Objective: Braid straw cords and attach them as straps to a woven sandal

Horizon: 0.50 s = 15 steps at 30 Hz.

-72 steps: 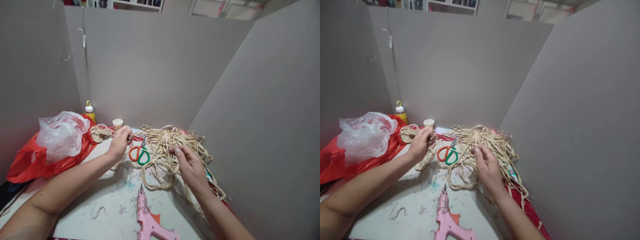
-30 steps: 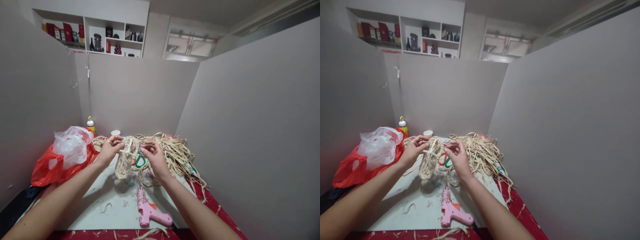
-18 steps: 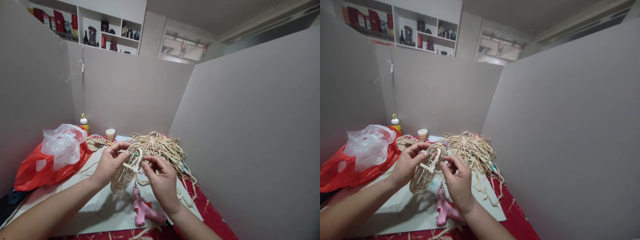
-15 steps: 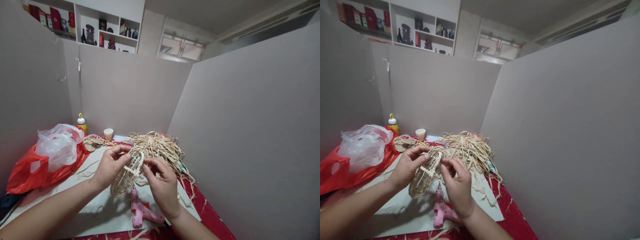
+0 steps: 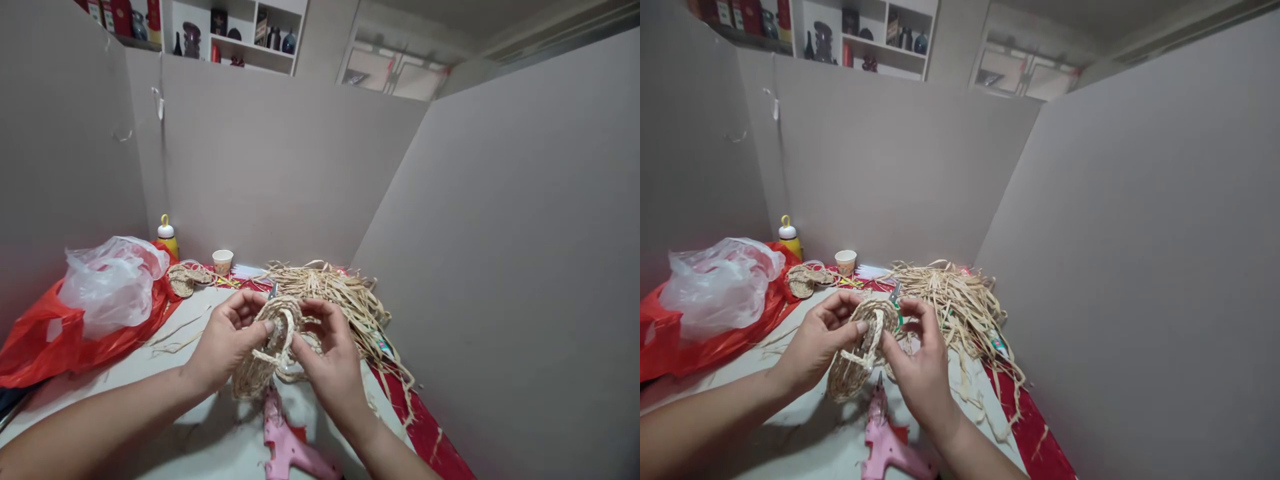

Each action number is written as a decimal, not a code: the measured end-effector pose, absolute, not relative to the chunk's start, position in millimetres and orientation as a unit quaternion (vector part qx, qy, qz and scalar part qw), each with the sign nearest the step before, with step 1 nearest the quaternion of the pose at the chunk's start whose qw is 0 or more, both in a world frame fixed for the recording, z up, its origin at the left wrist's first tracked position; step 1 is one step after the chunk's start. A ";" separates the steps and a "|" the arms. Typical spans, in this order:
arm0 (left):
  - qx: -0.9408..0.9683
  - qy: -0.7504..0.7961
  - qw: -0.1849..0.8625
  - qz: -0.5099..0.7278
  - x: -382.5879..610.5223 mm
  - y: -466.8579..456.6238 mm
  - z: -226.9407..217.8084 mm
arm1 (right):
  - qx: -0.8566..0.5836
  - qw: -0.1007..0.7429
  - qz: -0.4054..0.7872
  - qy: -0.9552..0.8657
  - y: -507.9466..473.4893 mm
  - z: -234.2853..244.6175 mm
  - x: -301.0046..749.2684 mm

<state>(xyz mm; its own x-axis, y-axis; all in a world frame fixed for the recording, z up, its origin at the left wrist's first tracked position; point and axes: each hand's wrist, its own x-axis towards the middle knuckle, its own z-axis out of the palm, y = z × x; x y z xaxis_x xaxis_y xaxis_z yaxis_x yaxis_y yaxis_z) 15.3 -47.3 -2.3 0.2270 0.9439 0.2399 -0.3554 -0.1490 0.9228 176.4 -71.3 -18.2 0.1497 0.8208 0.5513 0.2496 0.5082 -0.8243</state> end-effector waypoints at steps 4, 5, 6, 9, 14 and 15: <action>0.542 0.295 0.564 0.548 16.2 -45.9 -4.5 | -0.367 0.535 0.483 -0.589 -57.2 -19.9 180.6; 0.549 0.298 0.556 0.548 16.6 -45.4 -5.6 | -0.357 0.529 0.499 -0.587 -54.0 -21.5 181.8; 0.555 0.301 0.548 0.548 17.0 -44.8 -6.8 | -0.353 0.531 0.502 -0.584 -50.9 -23.6 183.1; 0.567 0.310 0.530 0.549 16.9 -41.7 -10.0 | -0.358 0.539 0.499 -0.577 -43.6 -31.3 187.4; 0.579 0.306 0.564 0.503 14.0 -35.2 -11.6 | -0.381 0.547 0.488 -0.564 -36.8 -40.6 191.3; 0.578 0.308 0.575 0.490 13.8 -34.3 -12.0 | -0.385 0.547 0.490 -0.560 -36.0 -41.4 190.9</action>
<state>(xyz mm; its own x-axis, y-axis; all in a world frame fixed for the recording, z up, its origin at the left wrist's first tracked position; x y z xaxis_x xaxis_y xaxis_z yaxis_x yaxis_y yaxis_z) 13.8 -34.3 -12.0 0.3296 0.9197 0.2134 -0.2075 -0.1499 0.9667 190.9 -36.0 -41.4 -0.1060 0.9662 0.2349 -0.1040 0.2241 -0.9690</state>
